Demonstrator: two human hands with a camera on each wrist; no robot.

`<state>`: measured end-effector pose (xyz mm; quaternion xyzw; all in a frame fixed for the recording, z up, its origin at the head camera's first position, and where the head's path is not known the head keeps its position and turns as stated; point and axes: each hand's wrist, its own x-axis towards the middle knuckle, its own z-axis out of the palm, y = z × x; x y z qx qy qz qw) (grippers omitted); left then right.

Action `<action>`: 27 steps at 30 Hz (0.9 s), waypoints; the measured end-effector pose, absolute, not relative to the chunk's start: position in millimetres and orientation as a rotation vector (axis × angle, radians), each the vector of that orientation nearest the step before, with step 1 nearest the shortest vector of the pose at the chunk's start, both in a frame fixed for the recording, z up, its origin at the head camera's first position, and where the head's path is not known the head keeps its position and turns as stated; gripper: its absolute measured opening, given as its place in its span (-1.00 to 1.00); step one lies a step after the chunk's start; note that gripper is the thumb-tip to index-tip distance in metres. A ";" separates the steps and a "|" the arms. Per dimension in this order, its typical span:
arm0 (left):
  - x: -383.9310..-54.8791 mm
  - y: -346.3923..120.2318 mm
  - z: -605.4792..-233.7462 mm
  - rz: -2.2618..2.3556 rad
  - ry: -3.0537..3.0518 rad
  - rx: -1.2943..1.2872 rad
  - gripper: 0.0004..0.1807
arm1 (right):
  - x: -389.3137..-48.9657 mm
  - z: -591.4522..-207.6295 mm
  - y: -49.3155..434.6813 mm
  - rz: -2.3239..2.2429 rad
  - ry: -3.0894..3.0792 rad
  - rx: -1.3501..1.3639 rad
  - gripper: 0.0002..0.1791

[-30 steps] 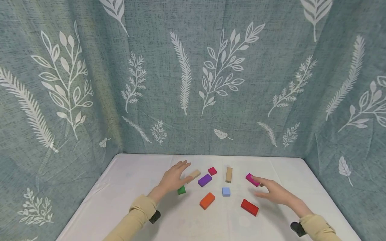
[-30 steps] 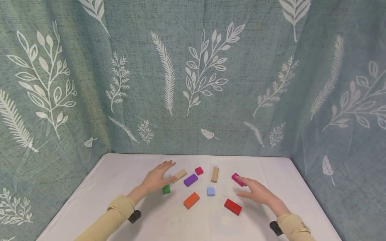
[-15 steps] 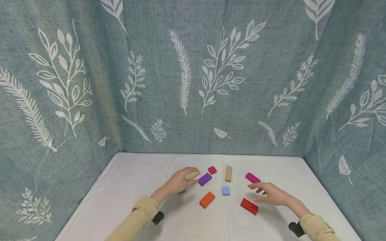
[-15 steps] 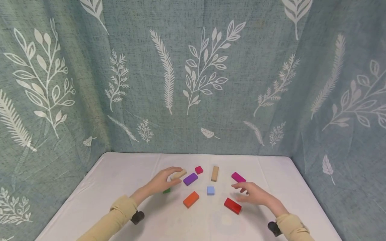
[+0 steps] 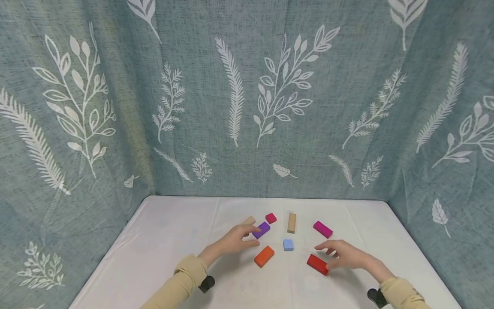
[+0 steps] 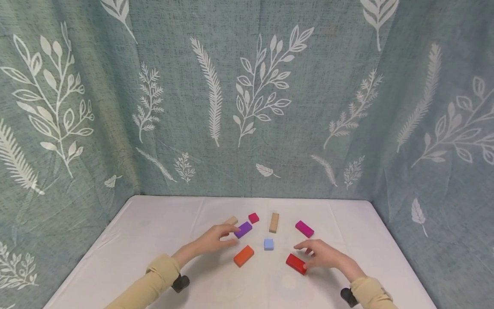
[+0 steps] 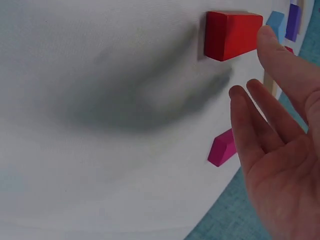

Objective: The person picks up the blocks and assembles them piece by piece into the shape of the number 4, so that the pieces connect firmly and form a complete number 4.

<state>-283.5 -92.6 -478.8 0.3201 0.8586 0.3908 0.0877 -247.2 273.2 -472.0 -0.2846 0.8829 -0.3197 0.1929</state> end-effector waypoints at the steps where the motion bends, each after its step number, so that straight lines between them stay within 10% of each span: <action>1: -282.9 -92.0 -479.8 1.158 2.547 0.952 -0.55 | -246.5 -472.2 272.4 -0.895 2.475 -0.793 -0.46; 27: -280.8 -81.0 -502.8 0.953 2.407 1.001 -0.41 | -241.8 -485.8 259.2 -0.841 2.482 -0.769 -0.29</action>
